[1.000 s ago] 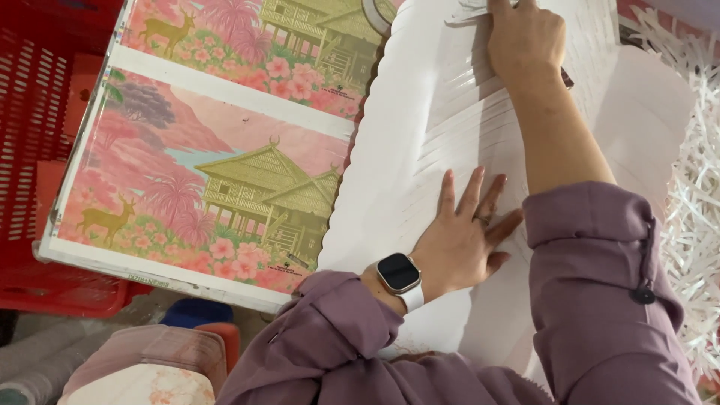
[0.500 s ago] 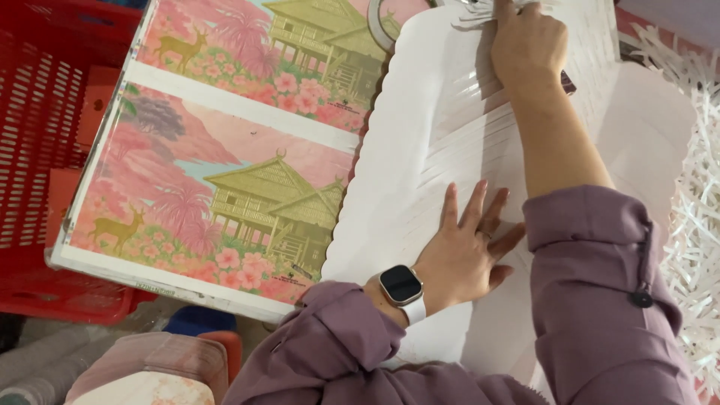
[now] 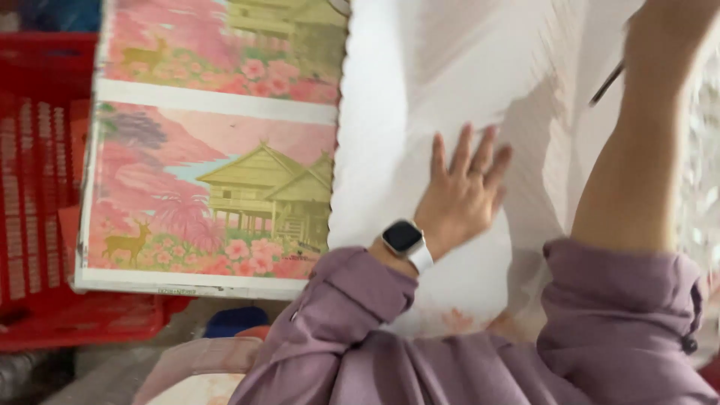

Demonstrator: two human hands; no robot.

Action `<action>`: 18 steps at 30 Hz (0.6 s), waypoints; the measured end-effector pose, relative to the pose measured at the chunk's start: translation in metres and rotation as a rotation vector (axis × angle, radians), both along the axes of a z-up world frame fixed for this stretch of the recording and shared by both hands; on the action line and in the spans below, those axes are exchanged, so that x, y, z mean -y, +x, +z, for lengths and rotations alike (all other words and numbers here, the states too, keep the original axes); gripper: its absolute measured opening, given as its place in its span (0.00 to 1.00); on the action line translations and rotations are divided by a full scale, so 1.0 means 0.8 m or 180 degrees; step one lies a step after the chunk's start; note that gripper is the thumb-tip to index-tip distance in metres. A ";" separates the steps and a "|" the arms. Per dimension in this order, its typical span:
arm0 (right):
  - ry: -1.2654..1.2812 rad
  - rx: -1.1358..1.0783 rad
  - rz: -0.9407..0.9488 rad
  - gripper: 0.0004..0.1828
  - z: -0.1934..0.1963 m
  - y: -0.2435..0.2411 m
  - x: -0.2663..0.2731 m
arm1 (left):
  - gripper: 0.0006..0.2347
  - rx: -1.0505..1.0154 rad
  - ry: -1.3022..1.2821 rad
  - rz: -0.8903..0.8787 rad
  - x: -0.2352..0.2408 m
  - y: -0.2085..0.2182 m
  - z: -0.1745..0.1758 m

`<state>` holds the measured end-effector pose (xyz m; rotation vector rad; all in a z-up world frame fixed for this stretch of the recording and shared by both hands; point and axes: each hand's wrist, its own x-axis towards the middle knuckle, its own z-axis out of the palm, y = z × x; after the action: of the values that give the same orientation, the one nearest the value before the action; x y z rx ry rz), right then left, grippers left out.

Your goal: Folding pre-cut paper sheets into envelopes and applying decorative seals at a workbench.

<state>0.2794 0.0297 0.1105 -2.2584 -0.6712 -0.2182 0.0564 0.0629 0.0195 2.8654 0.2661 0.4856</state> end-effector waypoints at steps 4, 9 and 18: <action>-0.1018 0.0517 0.0312 0.28 -0.026 -0.144 0.127 | 0.23 0.0057 0.0333 0.0057 0.001 -0.001 0.001; -0.2683 -0.1137 -0.0046 0.36 -0.044 -0.286 0.179 | 0.25 -0.0327 0.0413 -0.0138 -0.003 -0.001 0.005; -0.3277 -0.1220 -0.0327 0.34 -0.048 -0.207 0.108 | 0.28 -0.1107 0.0606 -0.0373 -0.008 0.006 0.014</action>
<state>0.1137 -0.0570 0.0721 -3.1696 -0.5036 0.6505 0.0611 0.0691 0.0310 3.1180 0.1109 -0.0140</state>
